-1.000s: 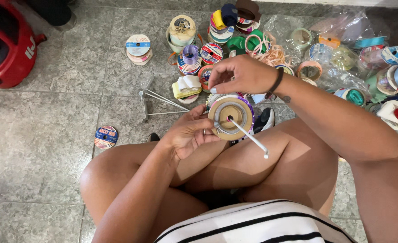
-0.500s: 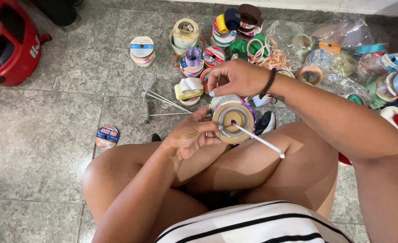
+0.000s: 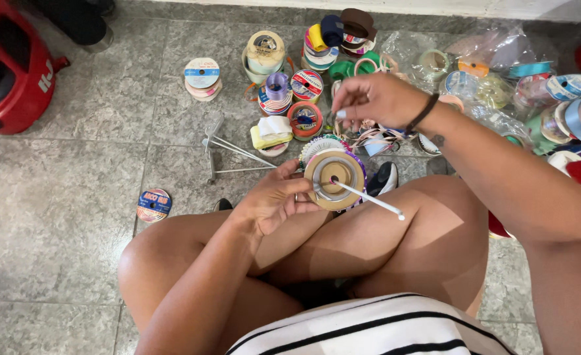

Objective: The person sorts through spools of ribbon and small decorative items on the floor, picking up a plastic rod and sliding several spools onto it.

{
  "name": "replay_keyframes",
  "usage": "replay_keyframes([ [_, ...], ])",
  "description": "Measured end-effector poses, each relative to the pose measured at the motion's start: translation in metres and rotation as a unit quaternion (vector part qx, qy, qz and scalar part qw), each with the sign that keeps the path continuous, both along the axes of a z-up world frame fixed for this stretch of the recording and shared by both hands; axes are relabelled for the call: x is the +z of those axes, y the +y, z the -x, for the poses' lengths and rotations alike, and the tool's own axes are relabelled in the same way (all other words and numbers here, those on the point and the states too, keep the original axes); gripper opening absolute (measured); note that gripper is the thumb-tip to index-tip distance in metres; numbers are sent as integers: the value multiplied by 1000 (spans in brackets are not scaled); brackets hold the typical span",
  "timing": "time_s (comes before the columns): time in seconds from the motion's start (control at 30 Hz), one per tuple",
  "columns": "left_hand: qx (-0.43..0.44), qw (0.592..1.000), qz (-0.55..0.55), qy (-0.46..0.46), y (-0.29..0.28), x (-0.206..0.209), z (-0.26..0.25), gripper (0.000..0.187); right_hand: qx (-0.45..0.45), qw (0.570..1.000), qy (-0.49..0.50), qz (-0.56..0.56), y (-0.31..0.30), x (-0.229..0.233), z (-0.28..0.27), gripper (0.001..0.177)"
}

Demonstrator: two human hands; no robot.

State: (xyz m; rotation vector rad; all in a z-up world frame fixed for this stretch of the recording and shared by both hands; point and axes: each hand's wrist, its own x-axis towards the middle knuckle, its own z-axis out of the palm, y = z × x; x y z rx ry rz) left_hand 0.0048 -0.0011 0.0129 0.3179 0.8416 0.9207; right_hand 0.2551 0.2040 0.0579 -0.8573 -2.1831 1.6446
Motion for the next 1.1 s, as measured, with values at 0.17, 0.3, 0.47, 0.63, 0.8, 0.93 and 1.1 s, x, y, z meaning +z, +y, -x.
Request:
replay_keyframes([
  [0.17,-5,1000,-3,10,2,-1,-2,57,35,992,-76,-95,-16,3,10,28],
  [0.3,-7,1000,-8,20,0,-11,-3,54,55,966,-134,-215,-3,-37,15,22],
  [0.47,15,999,-37,31,-4,-17,5,107,-14,973,-126,-194,21,-23,-23,24],
  [0.63,2,998,13,64,1,3,10,96,-180,908,-335,-175,55,5,-124,22],
  [0.8,55,995,57,57,-1,24,7,68,-266,832,-486,-17,66,-38,-211,13],
  [0.93,40,995,58,64,-3,8,16,62,-322,835,-437,93,78,-152,-292,19],
  [1.1,51,997,33,50,-6,-23,34,50,-384,799,-429,173,97,-191,-282,25],
])
